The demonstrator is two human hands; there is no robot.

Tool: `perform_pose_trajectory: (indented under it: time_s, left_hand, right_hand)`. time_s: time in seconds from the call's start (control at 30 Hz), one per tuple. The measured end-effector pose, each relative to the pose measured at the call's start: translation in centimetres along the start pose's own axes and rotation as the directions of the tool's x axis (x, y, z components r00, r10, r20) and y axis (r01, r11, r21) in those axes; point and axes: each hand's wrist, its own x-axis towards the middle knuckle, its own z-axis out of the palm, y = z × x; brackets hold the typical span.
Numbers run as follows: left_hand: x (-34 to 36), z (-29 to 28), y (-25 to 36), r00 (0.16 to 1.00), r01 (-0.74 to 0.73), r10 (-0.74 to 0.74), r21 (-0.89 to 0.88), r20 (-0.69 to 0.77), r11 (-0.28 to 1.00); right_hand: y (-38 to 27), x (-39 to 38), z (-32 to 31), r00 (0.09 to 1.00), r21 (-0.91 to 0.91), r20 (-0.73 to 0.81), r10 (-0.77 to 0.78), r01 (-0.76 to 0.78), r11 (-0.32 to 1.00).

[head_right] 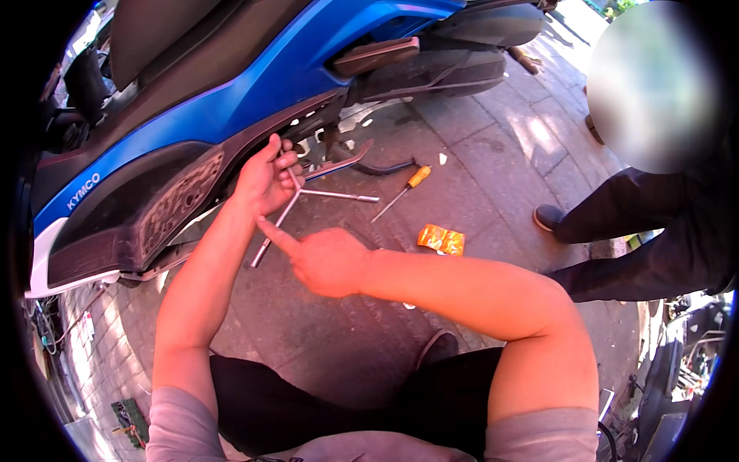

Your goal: The person removes a lower side panel from a blue and white scooter by using a socket wrench and a screwdriver to unfasten screws and bolts, then detaches the plastic trim by hand and checks the alignment.

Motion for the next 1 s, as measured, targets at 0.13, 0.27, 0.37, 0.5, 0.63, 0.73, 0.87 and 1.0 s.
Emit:
perform_pose_trajectory:
  time_s: [0.13, 0.27, 0.37, 0.5, 0.63, 0.73, 0.87, 1.0]
  left_hand:
    - [-1.0, -0.7, 0.1, 0.997, -0.041, 0.046, -0.085, 0.055, 0.995]
    - [-0.9, -0.2, -0.5, 0.996, -0.062, 0.068, -0.09, 0.059, 0.994]
    - [-1.1, -0.5, -0.3, 0.992, -0.071, 0.084, -0.134, 0.099, 0.988]
    - [-0.6, 0.1, -0.6, 0.995, -0.066, 0.075, -0.137, 0.065, 0.988]
    - [-2.1, 0.4, -0.2, 0.997, 0.04, -0.034, 0.079, -0.073, 0.996]
    - [-2.8, 0.3, 0.6, 0.993, 0.1, -0.092, 0.115, -0.071, 0.988]
    - [-1.1, 0.2, 0.7, 0.986, 0.162, -0.164, 0.09, 0.012, 0.983]
    - [-1.0, -1.2, 0.8, 0.988, 0.14, -0.147, 0.135, 0.041, 0.981]
  right_hand:
    - [2.2, 0.6, 1.0, 0.991, -0.03, 0.12, 0.053, -0.05, 0.998]
    - [3.9, 0.0, 2.0, 0.999, -0.096, -0.025, -0.02, 0.017, 0.995]
    - [4.7, 0.9, 3.2, 0.97, -0.131, -0.209, -0.128, 0.102, 0.986]
    - [4.8, 3.4, 4.2, 0.969, 0.196, -0.244, -0.044, 0.093, 0.976]
    - [4.7, 4.8, 5.1, 0.962, 0.31, -0.257, 0.093, -0.009, 0.951]
    - [5.5, 3.9, 4.2, 0.973, 0.107, -0.215, 0.087, -0.065, 0.992]
    - [9.2, 1.6, 0.3, 0.998, -0.147, -0.055, 0.03, -0.038, 0.988]
    - [9.4, -0.1, -7.9, 0.953, -0.061, 0.291, 0.081, -0.066, 0.996]
